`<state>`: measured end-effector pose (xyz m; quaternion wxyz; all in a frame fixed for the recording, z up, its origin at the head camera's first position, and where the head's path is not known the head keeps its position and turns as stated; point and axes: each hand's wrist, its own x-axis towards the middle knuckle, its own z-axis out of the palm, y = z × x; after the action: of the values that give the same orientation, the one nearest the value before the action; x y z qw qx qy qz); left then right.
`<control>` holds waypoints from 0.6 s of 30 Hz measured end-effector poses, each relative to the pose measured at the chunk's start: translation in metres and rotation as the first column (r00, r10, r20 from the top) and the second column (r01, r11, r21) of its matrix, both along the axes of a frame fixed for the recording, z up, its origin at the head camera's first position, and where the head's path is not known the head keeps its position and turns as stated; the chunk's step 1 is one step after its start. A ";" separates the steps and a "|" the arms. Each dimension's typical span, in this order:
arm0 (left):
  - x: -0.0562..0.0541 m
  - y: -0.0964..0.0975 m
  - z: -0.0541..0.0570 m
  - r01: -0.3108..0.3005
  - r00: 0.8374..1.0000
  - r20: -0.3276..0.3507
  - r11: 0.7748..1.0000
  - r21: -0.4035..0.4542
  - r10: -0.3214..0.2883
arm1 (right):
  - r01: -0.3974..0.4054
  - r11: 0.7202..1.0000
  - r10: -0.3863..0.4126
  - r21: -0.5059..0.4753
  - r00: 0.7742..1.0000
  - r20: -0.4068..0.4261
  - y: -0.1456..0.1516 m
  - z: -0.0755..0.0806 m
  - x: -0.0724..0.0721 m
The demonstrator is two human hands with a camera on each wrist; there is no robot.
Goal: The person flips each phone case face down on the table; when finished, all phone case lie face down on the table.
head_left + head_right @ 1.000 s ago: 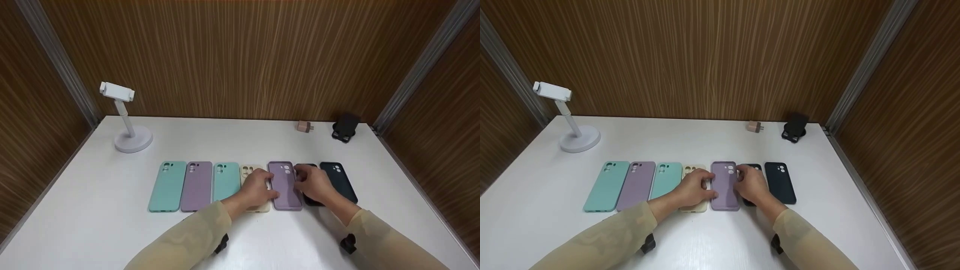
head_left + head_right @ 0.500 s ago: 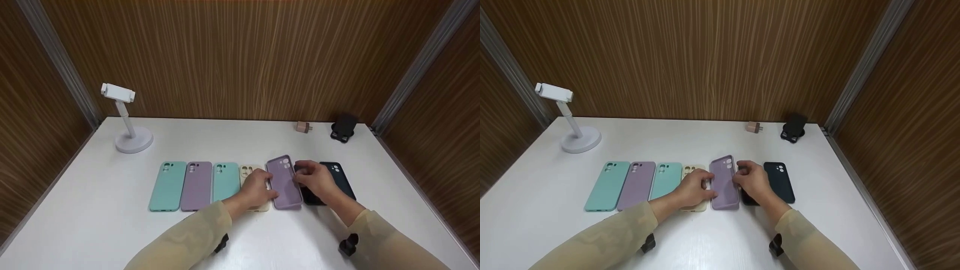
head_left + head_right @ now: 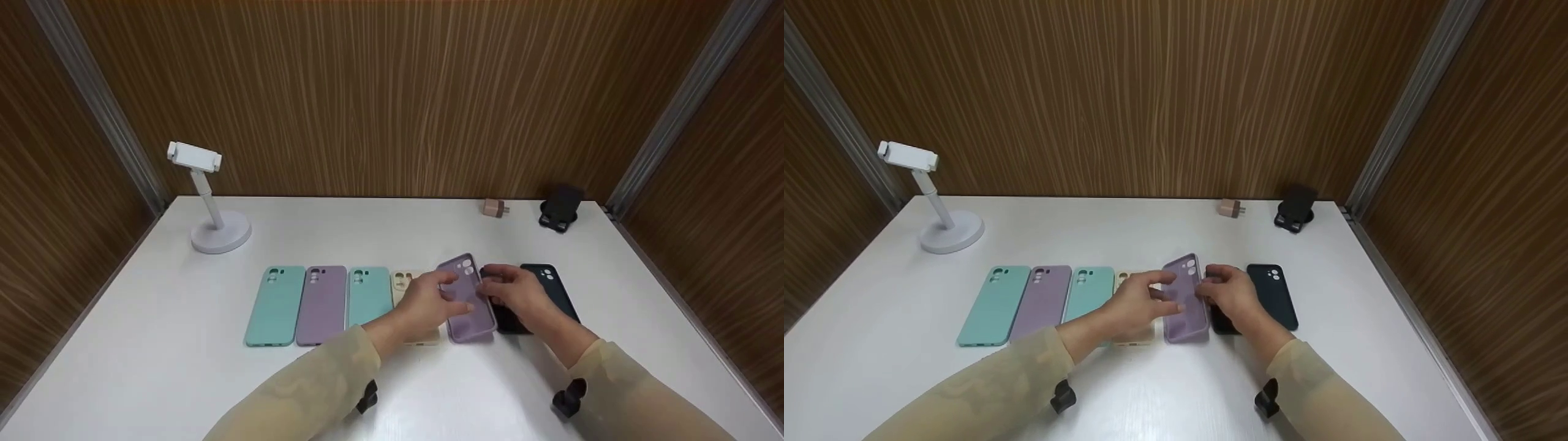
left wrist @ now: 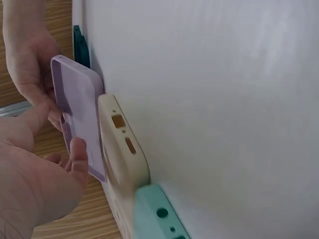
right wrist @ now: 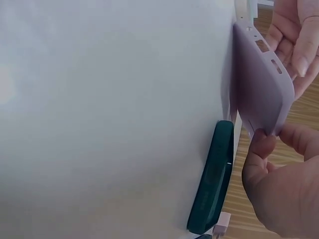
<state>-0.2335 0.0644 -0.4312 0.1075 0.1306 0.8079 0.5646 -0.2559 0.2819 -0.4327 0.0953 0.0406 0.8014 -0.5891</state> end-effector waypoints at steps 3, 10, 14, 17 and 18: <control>0.002 0.004 0.000 0.035 0.999 0.041 0.999 0.007 -0.035 | -0.021 0.998 0.022 -0.062 1.000 0.021 0.002 0.000 0.000; 0.002 0.004 -0.002 0.041 0.998 0.051 0.999 -0.008 -0.041 | -0.118 0.966 0.129 -0.229 0.991 0.035 0.003 -0.004 -0.001; 0.002 0.004 -0.001 0.034 0.996 0.080 0.999 0.023 -0.036 | -0.136 0.950 0.159 -0.281 0.986 0.060 0.003 -0.004 -0.001; 0.001 0.004 -0.001 0.039 0.996 0.077 0.999 0.027 -0.041 | -0.141 0.943 0.172 -0.301 0.982 0.078 0.002 -0.005 -0.001; 0.001 0.004 -0.001 0.042 0.996 0.077 0.999 0.029 -0.045 | -0.143 0.941 0.176 -0.305 0.981 0.083 0.001 -0.005 -0.001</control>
<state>-0.2327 0.0682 -0.4318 0.1491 0.1277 0.7922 0.5778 -0.2567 0.2834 -0.4375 0.1915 -0.0072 0.6977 -0.6903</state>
